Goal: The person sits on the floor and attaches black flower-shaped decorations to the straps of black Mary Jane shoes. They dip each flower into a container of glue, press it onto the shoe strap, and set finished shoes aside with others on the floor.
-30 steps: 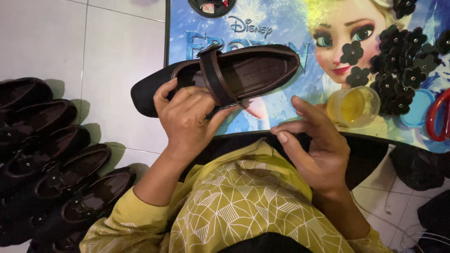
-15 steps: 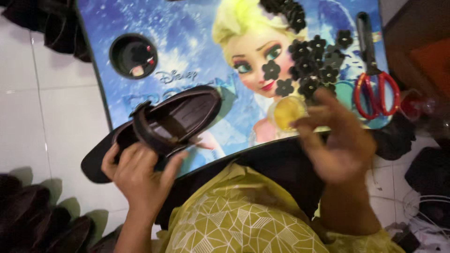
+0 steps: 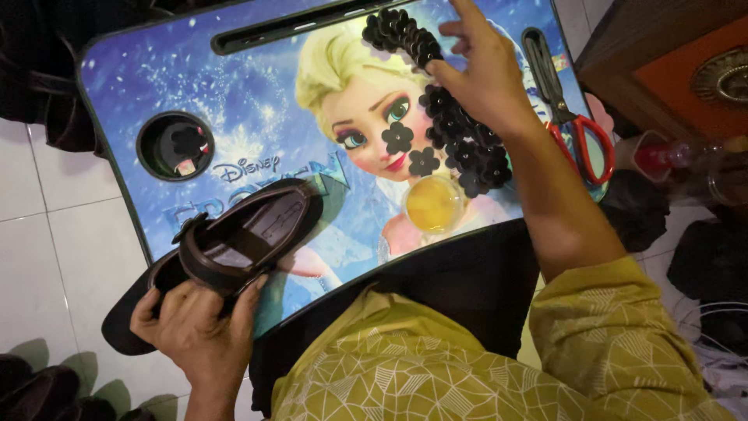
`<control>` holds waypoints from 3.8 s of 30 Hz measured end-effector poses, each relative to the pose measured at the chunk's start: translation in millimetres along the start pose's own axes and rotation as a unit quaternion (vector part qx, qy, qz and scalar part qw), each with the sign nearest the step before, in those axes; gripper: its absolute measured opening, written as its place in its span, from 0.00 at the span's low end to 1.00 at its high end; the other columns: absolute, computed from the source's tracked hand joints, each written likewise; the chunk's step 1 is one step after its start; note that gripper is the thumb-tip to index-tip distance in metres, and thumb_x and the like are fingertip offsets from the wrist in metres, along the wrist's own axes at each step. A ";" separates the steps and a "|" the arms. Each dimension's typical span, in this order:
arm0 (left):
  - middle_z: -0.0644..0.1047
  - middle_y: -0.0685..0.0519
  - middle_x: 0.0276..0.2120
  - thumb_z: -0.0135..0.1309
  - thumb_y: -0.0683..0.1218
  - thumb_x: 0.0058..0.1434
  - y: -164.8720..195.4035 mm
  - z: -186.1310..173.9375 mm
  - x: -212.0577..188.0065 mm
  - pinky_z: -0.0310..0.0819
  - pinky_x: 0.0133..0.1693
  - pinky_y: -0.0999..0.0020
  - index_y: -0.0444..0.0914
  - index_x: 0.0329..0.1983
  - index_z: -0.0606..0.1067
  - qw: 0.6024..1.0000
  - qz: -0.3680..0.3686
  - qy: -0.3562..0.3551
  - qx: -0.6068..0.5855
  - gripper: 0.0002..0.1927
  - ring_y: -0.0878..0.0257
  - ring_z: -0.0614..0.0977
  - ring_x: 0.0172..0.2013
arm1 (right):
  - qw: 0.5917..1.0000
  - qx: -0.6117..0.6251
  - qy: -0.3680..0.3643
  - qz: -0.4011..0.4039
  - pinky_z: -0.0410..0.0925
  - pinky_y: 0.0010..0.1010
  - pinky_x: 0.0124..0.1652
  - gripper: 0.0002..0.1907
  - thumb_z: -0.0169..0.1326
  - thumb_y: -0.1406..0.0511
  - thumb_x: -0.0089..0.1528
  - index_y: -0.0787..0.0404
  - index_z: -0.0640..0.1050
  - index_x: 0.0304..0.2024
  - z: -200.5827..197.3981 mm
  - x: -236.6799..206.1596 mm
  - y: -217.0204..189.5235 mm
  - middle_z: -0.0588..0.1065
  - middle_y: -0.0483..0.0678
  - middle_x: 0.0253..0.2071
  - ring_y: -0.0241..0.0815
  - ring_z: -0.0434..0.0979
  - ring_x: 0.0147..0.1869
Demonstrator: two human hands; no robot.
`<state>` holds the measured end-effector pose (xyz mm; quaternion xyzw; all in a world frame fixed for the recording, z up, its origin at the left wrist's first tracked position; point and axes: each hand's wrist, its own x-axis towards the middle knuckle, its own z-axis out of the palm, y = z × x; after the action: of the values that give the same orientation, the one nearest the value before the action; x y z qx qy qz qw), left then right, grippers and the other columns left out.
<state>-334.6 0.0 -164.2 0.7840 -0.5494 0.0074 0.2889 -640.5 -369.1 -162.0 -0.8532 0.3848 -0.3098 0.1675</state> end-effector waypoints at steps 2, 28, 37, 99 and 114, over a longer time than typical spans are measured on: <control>0.77 0.57 0.31 0.73 0.52 0.55 0.1 0.3 0.8 0.53 0.65 0.56 0.43 0.33 0.80 1.000 0.002 0.004 0.003 0.13 0.62 0.77 0.44 | 0.999 -0.024 0.001 -0.042 0.74 0.39 0.51 0.44 0.68 0.70 0.60 0.61 0.61 0.74 4.6 12.2 3.4 0.78 0.59 0.60 0.55 0.81 0.54; 0.77 0.59 0.32 0.73 0.51 0.58 -12.4 3.0 12.1 0.53 0.64 0.58 0.45 0.35 0.80 1.000 0.025 0.014 -0.002 0.12 0.64 0.78 0.44 | 0.963 0.113 -0.223 0.103 0.77 0.28 0.47 0.47 0.58 0.78 0.60 0.56 0.56 0.78 -44.5 -4.1 -101.9 0.72 0.57 0.64 0.43 0.81 0.60; 0.77 0.58 0.32 0.74 0.52 0.58 -18.2 9.6 5.2 0.52 0.63 0.59 0.44 0.33 0.79 1.000 0.023 0.015 0.009 0.14 0.63 0.78 0.45 | 0.986 -0.067 -0.141 -0.067 0.72 0.40 0.54 0.44 0.68 0.69 0.64 0.53 0.60 0.77 -26.9 -6.1 -92.6 0.80 0.52 0.53 0.53 0.80 0.55; 0.86 0.51 0.43 0.60 0.37 0.65 114.8 23.0 -15.4 0.80 0.43 0.74 0.34 0.43 0.82 0.860 -0.054 -0.203 -0.465 0.04 0.69 0.85 0.39 | 0.992 -0.113 -0.042 -0.025 0.61 0.50 0.70 0.27 0.71 0.55 0.60 0.62 0.81 0.55 -26.8 -172.8 -154.7 0.66 0.61 0.70 0.64 0.62 0.75; 0.82 0.51 0.44 0.57 0.33 0.66 113.0 39.4 -20.9 0.75 0.44 0.78 0.30 0.64 0.71 0.754 -0.228 -0.199 -0.583 0.23 0.72 0.80 0.42 | 0.996 -0.083 -0.013 0.012 0.57 0.51 0.74 0.20 0.71 0.56 0.61 0.62 0.81 0.45 -35.2 -185.6 -159.7 0.66 0.60 0.72 0.65 0.60 0.78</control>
<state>-452.7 -26.2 -153.7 0.5498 -0.2972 -0.5363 0.5673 -670.4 -126.2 -126.0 -0.8637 0.4166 -0.2636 0.1051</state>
